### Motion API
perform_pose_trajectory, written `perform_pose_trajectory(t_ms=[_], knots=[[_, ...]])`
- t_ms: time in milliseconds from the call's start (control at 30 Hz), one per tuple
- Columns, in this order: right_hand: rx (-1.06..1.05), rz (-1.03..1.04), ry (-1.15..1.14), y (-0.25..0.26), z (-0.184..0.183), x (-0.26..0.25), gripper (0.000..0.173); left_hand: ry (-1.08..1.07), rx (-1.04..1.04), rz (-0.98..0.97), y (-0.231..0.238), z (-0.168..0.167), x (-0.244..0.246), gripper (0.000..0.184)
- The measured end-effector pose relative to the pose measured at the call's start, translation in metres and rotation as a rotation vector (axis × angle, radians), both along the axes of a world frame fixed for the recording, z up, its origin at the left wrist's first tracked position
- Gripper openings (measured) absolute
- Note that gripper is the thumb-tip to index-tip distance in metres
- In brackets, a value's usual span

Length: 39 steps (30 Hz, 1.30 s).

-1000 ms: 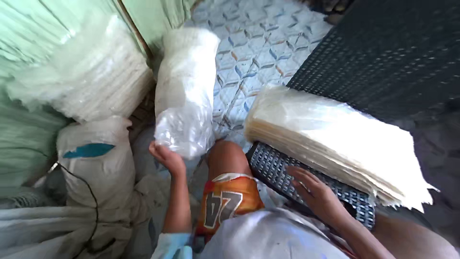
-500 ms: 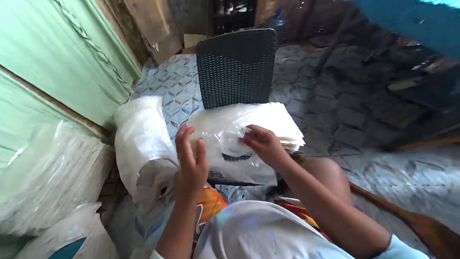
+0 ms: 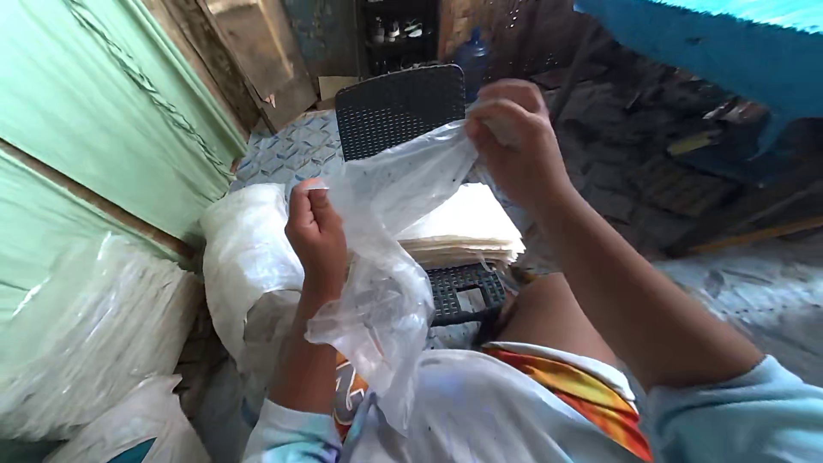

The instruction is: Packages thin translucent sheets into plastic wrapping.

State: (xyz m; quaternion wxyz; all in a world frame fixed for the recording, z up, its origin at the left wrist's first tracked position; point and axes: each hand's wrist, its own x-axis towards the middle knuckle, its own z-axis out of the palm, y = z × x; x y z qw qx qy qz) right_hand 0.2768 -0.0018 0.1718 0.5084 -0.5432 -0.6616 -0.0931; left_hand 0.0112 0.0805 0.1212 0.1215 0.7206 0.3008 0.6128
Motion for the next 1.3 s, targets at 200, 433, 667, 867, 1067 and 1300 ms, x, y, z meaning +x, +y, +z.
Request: perform_pose_trajectory(t_ms=[200,433,667,867,1067,1300], knots=[[0.126,0.118,-0.366,0.011,0.005,-0.07,0.022,0.055,-0.399,-0.389,-0.049,-0.001,0.028,0.043],[0.22,-0.126,-0.538,0.041,0.012,-0.013,0.029,0.563,-1.1,-1.067,-0.032,-0.061,-0.007,0.016],[-0.136,-0.379,0.063,0.034,0.027,0.034,0.04,0.231,-0.657,-1.079,0.023,-0.091,-0.115,0.067],[-0.329,-0.237,0.686,0.053,-0.012,0.077,0.034,-0.158,-0.658,-0.693,0.003,-0.108,-0.115,0.102],[-0.412,-0.632,0.192,0.031,-0.083,0.073,0.043,0.138,-0.601,0.325,0.03,-0.076,-0.07,0.039],[-0.652,-0.3,0.608,0.04,-0.115,0.111,0.037,0.318,-0.776,0.109,0.082,-0.088,-0.059,0.043]])
